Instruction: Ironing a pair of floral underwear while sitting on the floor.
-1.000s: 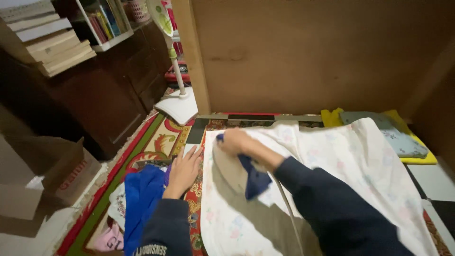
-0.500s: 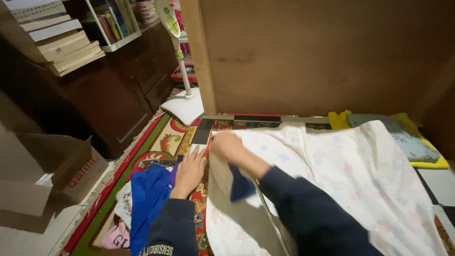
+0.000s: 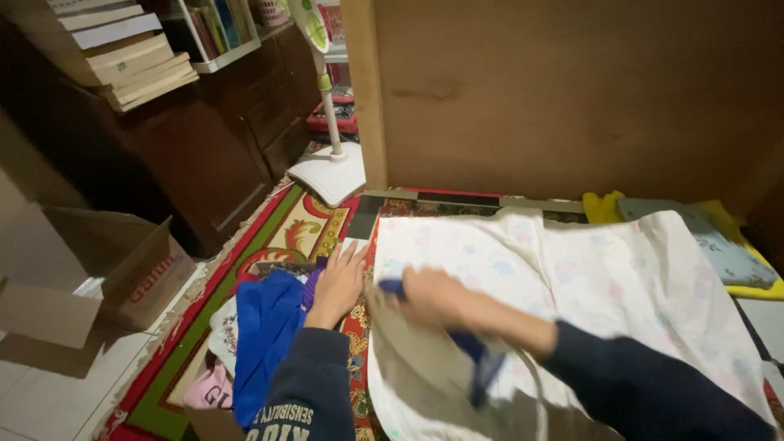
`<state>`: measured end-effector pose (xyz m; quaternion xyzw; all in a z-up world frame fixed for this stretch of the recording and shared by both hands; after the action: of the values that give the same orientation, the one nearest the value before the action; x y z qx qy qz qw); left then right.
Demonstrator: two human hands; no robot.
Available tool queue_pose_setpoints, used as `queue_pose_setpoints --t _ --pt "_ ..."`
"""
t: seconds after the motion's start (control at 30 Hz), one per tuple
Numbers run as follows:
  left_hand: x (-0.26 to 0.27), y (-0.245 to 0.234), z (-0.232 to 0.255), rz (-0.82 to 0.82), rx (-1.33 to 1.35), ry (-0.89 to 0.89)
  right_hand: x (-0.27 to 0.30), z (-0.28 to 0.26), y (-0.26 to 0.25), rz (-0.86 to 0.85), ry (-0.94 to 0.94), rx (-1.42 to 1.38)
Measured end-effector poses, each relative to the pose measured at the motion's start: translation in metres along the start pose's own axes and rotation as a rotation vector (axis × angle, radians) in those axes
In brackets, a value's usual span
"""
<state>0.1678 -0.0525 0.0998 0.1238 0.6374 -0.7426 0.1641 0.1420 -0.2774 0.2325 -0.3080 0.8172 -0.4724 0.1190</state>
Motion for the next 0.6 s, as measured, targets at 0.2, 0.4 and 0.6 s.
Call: queue_pose_setpoints --t 0.2,0.4,0.6 --pt "0.002 -0.016 0.011 -0.029 -0.009 -0.009 0.116 -0.008 0.002 -0.287 -0.246 0.117" --pt "-0.003 -0.034 0.049 -0.065 -0.394 -0.049 0.132 0.032 -0.008 -0.260 0.117 0.163" --pt "0.016 -0.031 0.113 0.037 0.052 0.229 0.092 0.068 -0.038 0.035 0.338 0.222"
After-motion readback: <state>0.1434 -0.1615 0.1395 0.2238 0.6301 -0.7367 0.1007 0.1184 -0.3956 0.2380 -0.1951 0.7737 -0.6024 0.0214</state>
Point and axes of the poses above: each hand's wrist, its own x-axis away from the middle knuckle, its own y-axis out of the palm, z = x × y, the point moved 2 cm from there along -x, towards the middle knuckle, and after that the axes turned 10 degrees about -x, right-handed, at the moved point
